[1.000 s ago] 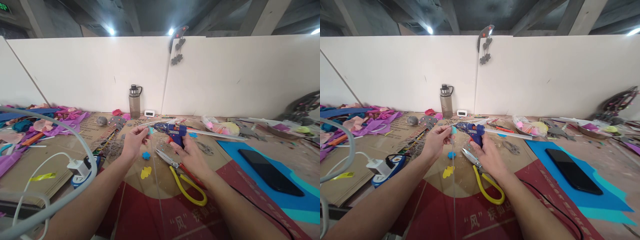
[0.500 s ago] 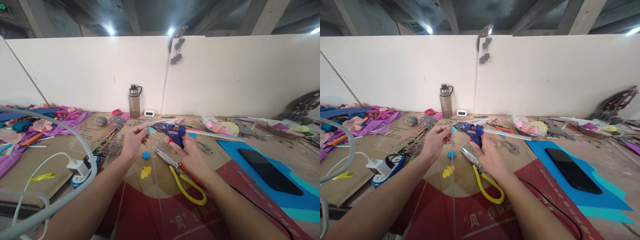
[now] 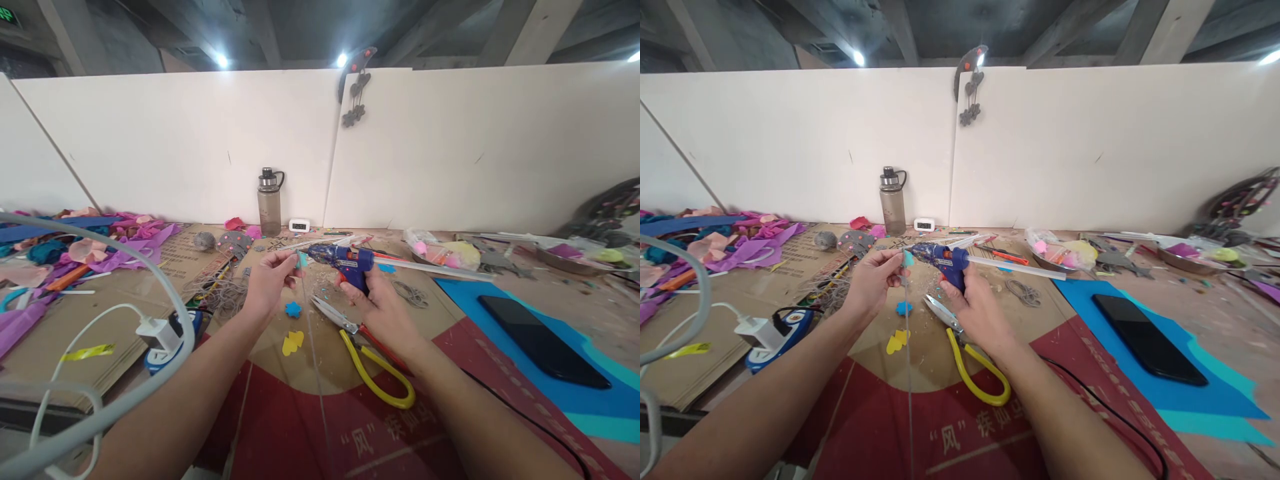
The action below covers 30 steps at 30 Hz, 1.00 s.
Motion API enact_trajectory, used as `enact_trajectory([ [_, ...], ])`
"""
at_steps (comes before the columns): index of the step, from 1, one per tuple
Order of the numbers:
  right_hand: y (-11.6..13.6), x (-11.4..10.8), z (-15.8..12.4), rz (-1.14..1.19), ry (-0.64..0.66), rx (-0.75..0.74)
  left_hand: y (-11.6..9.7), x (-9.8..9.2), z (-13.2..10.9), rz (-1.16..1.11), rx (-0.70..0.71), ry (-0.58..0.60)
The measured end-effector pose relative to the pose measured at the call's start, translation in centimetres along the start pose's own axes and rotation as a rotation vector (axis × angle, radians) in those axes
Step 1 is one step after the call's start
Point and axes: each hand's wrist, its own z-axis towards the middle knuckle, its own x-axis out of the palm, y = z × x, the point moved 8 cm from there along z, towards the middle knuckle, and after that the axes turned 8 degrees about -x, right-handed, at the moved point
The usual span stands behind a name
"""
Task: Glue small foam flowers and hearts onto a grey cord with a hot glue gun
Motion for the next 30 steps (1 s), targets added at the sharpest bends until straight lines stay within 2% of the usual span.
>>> enact_trajectory([
  [30,0.80,-0.38,-0.12,-0.042,-0.030,-0.028,-0.31,-0.02,0.00,-0.053,0.011,0.000],
])
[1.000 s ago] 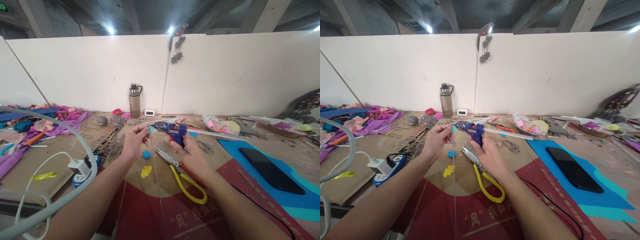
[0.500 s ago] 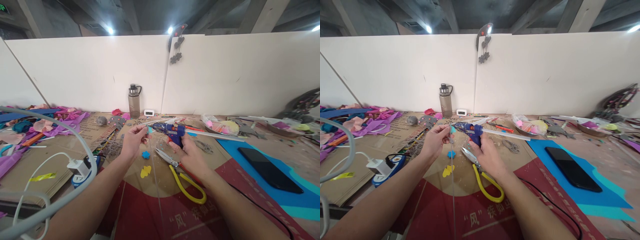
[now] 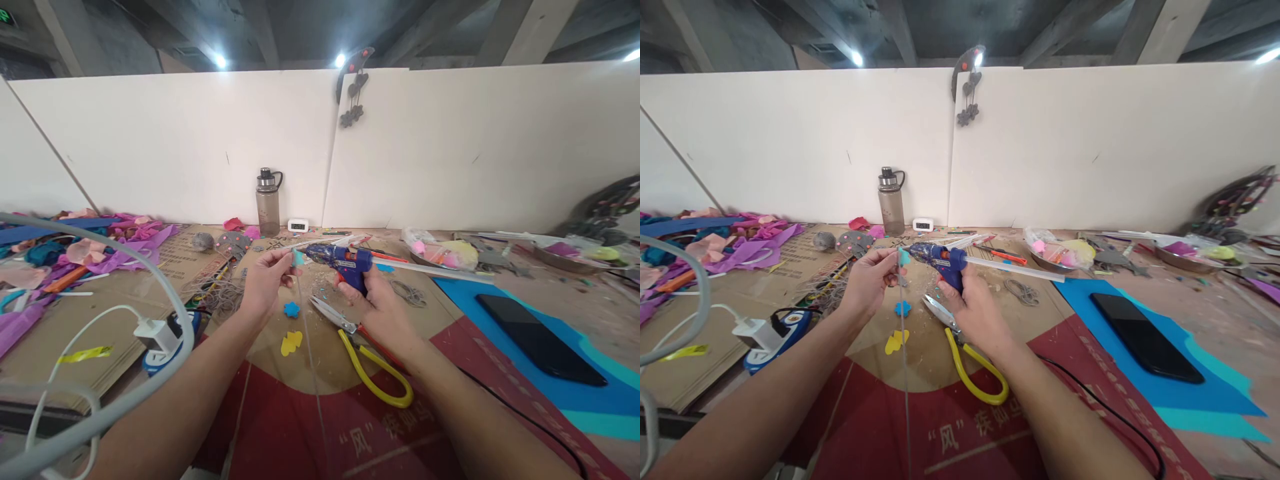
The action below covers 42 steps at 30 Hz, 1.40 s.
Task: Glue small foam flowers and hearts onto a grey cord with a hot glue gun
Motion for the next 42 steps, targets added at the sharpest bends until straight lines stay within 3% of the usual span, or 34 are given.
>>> enact_trajectory([
  [42,0.31,-0.03,-0.01,-0.036,0.012,0.010,0.03,-0.04,0.05,0.040,0.006,0.004],
])
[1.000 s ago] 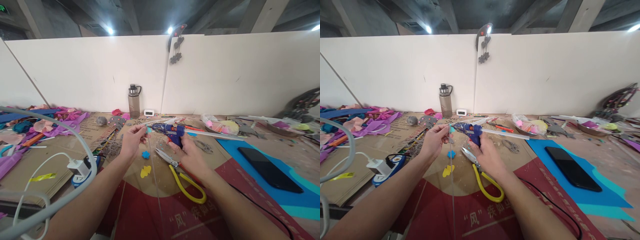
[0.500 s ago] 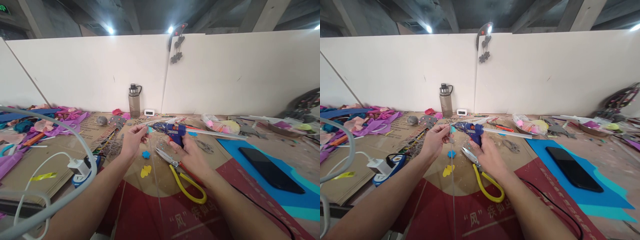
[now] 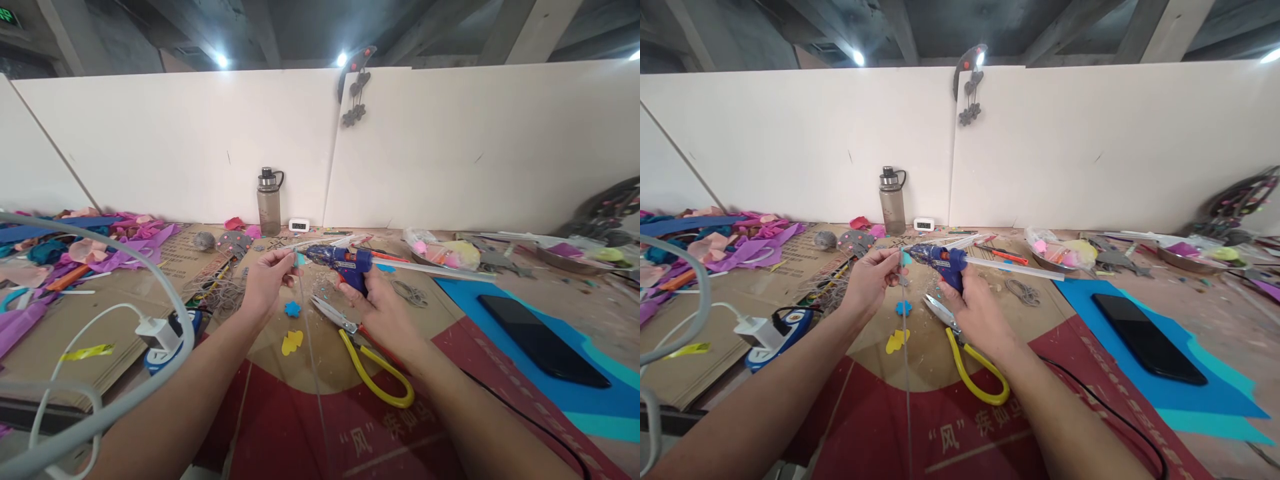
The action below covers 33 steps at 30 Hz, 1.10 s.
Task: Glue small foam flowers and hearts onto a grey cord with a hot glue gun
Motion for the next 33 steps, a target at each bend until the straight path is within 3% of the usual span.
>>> enact_trajectory([
  [9,-0.4,-0.1,0.0,0.090,-0.016,0.042,0.0,-0.3,0.2,-0.035,-0.011,-0.015],
  [13,-2.9,0.6,0.2,0.420,-0.038,0.223,0.0,-0.9,0.4,0.042,-0.002,-0.068],
  [17,-6.5,0.8,0.6,0.616,-0.114,0.372,-0.6,-1.2,0.2,0.195,0.120,-0.129],
  [20,-9.7,1.1,0.5,0.460,-0.093,0.485,-1.2,-0.4,-0.4,0.339,0.226,-0.110],
  [24,-12.0,1.8,0.4,0.123,0.120,0.483,-1.9,1.4,-1.7,0.481,0.319,-0.024],
  [26,-11.6,1.0,0.7,-0.074,0.106,0.396,-1.9,1.7,-2.1,0.496,0.314,-0.010],
  [30,-6.3,-1.8,1.3,-0.320,-0.186,0.093,-1.7,2.0,-2.4,0.532,0.288,0.000],
  [33,-2.9,-0.3,1.2,0.044,-0.184,0.095,-2.5,2.3,-2.8,0.593,0.388,-0.007],
])
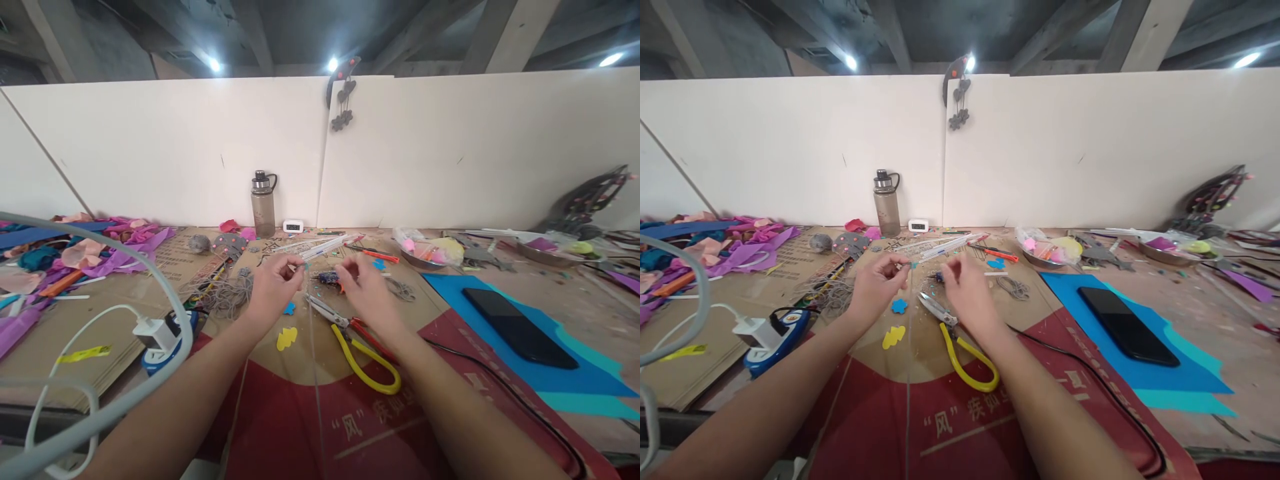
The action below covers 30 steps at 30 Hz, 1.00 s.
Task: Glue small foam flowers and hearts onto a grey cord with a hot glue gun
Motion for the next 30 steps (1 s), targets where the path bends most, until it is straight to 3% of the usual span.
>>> enact_trajectory([
  [3,1.9,4.1,-1.4,0.607,0.159,0.246,-1.2,-0.3,-0.2,0.023,0.127,-0.034],
  [5,2.6,5.9,-2.1,0.777,0.191,0.341,-1.6,-0.4,-0.3,0.022,0.154,-0.032],
  [9,2.6,5.4,-1.5,0.608,0.109,0.213,-0.9,0.1,-0.2,-0.010,0.038,0.018],
  [12,2.4,4.2,-0.9,0.443,0.035,0.084,0.7,1.2,-0.2,-0.206,-0.191,0.112],
  [14,2.3,3.7,-0.7,0.411,-0.007,0.041,1.0,1.8,-0.4,-0.351,-0.261,0.161],
  [18,2.6,3.2,-0.8,0.400,-0.024,-0.016,1.2,2.3,-0.5,-0.457,-0.301,0.187],
  [30,2.7,2.3,-1.0,0.285,-0.013,-0.001,1.2,2.2,-0.4,-0.448,-0.296,0.162],
])
